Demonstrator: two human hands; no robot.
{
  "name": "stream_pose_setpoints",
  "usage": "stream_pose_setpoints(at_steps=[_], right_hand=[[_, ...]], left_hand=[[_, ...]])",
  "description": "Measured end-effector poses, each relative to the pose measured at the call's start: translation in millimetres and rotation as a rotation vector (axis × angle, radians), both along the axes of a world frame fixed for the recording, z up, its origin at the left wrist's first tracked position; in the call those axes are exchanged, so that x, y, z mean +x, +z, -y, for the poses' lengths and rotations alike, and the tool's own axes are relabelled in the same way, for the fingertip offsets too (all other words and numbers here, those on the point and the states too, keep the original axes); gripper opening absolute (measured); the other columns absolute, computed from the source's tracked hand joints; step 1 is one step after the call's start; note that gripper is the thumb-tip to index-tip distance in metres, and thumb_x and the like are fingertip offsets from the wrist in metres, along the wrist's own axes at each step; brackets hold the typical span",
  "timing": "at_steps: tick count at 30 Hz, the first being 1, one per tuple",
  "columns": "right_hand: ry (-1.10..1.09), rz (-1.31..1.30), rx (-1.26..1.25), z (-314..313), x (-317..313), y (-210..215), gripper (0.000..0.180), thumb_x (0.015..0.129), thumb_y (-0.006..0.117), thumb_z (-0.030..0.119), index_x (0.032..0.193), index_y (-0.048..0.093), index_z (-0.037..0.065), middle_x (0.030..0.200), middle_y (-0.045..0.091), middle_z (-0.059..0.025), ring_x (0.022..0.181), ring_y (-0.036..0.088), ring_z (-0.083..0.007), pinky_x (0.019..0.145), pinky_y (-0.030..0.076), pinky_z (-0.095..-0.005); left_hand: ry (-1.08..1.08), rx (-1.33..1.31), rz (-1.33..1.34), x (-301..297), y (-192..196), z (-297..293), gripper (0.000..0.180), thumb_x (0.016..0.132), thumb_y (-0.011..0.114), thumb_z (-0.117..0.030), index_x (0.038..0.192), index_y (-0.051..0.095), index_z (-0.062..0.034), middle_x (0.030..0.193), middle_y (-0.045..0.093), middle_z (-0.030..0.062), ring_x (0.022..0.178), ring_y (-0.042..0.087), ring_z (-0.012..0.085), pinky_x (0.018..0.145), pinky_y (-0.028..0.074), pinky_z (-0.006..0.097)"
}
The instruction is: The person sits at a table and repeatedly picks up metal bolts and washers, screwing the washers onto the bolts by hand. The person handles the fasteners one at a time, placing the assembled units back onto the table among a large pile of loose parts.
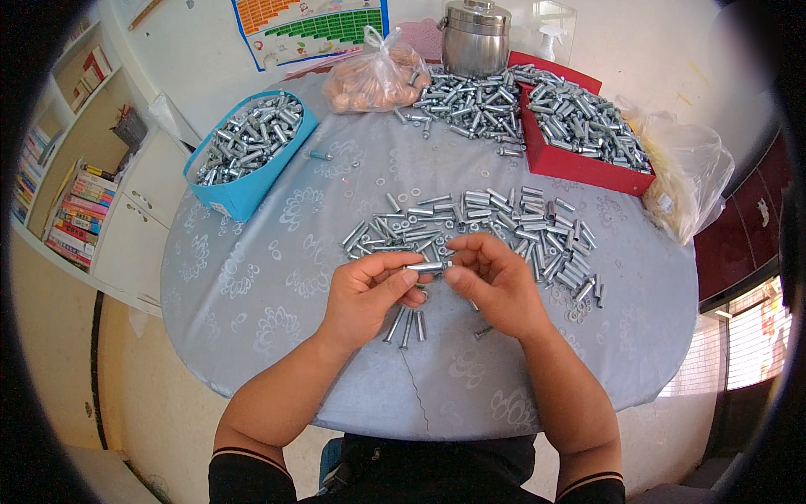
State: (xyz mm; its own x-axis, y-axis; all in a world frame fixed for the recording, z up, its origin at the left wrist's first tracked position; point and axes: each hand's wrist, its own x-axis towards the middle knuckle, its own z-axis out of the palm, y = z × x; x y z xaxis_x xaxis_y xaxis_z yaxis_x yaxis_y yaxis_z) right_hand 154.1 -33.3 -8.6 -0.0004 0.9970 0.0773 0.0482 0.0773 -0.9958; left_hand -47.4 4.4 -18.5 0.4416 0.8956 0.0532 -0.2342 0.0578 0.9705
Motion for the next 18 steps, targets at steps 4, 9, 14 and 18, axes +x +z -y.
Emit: stream_pose_setpoints(at_steps=[4, 9, 14, 18], right_hand=[[0.01, 0.052, -0.094, -1, 3, -1, 0.019, 0.091, 0.067, 0.018, 0.094, 0.063, 0.0, 0.08, 0.062, -0.0014, 0.071, 0.056, -0.0069, 0.064, 0.046, -0.0221], [-0.003, -0.023, 0.036, 0, -6, 0, 0.02, 0.091, 0.068, 0.017, 0.097, 0.063, -0.001, 0.079, 0.062, -0.0007, 0.07, 0.056, -0.007, 0.062, 0.045, -0.0219], [0.004, -0.016, -0.017, 0, 0, -3, 0.02, 0.092, 0.067, 0.017, 0.099, 0.064, -0.001, 0.079, 0.062, -0.0005, 0.071, 0.056, -0.0067, 0.062, 0.045, -0.0218], [0.036, -0.033, -0.037, 0, 1, -3, 0.019, 0.091, 0.067, 0.015, 0.1, 0.063, -0.001, 0.081, 0.062, 0.0002, 0.071, 0.056, -0.0061, 0.062, 0.045, -0.0215]], left_hand=[[-0.001, -0.002, -0.013, -1, 0, 0, 0.024, 0.093, 0.058, -0.003, 0.115, 0.062, 0.004, 0.096, 0.07, 0.0157, 0.076, 0.068, 0.017, 0.068, 0.058, 0.029], [-0.02, -0.005, 0.017, -1, -1, -1, 0.024, 0.093, 0.058, -0.004, 0.115, 0.062, 0.0039, 0.097, 0.07, 0.0156, 0.077, 0.068, 0.0168, 0.07, 0.058, 0.029], [-0.011, -0.004, 0.014, 0, -2, 0, 0.023, 0.093, 0.058, -0.004, 0.115, 0.062, 0.0035, 0.096, 0.07, 0.0152, 0.076, 0.068, 0.0168, 0.069, 0.058, 0.029], [-0.009, 0.002, 0.029, -1, -1, 0, 0.023, 0.093, 0.058, -0.004, 0.114, 0.062, 0.0032, 0.096, 0.07, 0.015, 0.075, 0.068, 0.0165, 0.068, 0.058, 0.029]])
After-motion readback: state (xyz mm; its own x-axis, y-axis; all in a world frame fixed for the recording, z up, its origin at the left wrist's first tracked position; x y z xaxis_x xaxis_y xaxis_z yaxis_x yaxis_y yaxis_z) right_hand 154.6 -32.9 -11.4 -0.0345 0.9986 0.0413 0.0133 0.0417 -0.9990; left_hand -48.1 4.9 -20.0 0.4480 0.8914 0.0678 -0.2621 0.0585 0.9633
